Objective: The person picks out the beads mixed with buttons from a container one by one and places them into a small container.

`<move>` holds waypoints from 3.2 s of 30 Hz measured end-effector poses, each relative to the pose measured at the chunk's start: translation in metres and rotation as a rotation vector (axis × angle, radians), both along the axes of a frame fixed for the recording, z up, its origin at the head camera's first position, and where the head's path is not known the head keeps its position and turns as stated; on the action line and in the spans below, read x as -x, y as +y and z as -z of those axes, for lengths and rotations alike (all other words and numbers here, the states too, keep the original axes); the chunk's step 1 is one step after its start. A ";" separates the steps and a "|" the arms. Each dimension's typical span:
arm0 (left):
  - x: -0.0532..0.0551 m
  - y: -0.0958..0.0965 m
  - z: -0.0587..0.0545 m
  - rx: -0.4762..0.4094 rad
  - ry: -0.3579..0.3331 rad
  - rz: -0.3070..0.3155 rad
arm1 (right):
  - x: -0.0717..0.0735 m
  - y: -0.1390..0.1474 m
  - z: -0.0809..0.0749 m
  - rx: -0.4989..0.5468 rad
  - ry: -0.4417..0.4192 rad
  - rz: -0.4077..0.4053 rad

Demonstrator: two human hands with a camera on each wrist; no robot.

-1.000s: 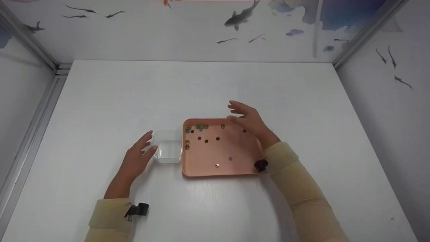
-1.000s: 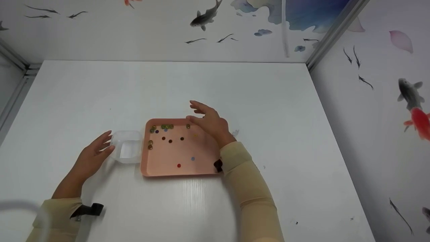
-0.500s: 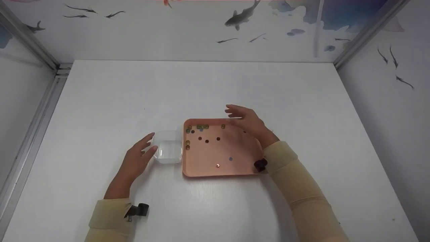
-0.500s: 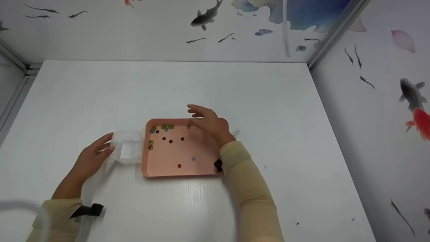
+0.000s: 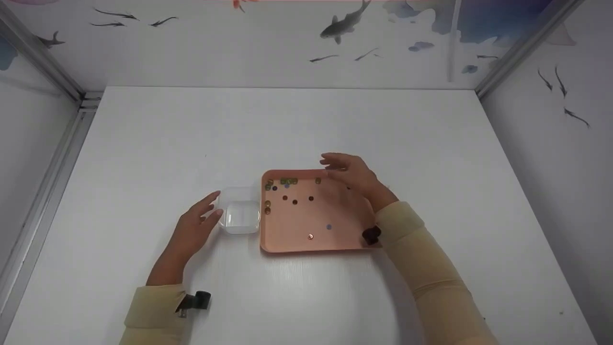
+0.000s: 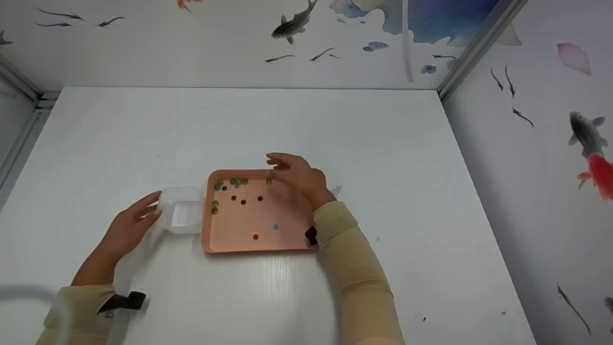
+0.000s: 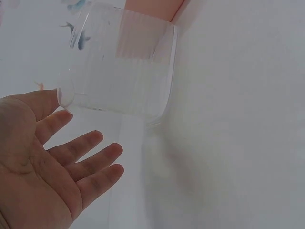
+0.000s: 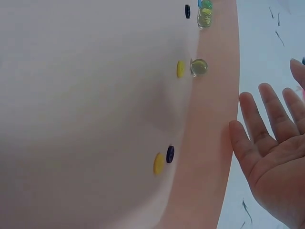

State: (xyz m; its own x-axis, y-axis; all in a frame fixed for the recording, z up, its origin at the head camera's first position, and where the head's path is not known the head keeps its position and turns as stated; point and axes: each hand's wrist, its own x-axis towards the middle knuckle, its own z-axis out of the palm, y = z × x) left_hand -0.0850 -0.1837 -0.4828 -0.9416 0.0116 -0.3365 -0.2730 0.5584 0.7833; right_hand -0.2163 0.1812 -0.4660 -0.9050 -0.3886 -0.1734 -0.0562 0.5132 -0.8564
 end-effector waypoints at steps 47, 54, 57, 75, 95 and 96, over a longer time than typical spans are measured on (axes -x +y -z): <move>-0.001 0.001 0.001 -0.019 0.014 -0.017 | -0.006 -0.010 0.011 -0.248 -0.110 0.002; -0.001 0.001 0.002 -0.015 0.030 -0.011 | -0.006 -0.015 0.011 -0.366 -0.080 0.002; -0.001 0.000 0.002 -0.029 0.038 -0.009 | -0.007 -0.016 0.012 -0.370 -0.078 0.001; 0.000 0.002 0.002 -0.003 0.015 -0.027 | -0.012 -0.025 0.011 -0.485 0.007 -0.007; -0.001 0.003 -0.001 0.002 0.019 -0.025 | -0.014 -0.027 0.017 -0.551 0.145 -0.044; -0.001 0.003 -0.001 0.002 0.019 -0.026 | -0.014 -0.027 0.017 -0.548 0.148 -0.044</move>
State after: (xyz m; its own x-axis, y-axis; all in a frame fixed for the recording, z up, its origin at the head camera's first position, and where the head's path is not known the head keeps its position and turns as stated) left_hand -0.0843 -0.1808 -0.4821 -0.9477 -0.0136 -0.3189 -0.2727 0.5533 0.7871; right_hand -0.2022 0.1543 -0.4826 -0.9200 -0.3153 -0.2328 -0.1868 0.8749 -0.4468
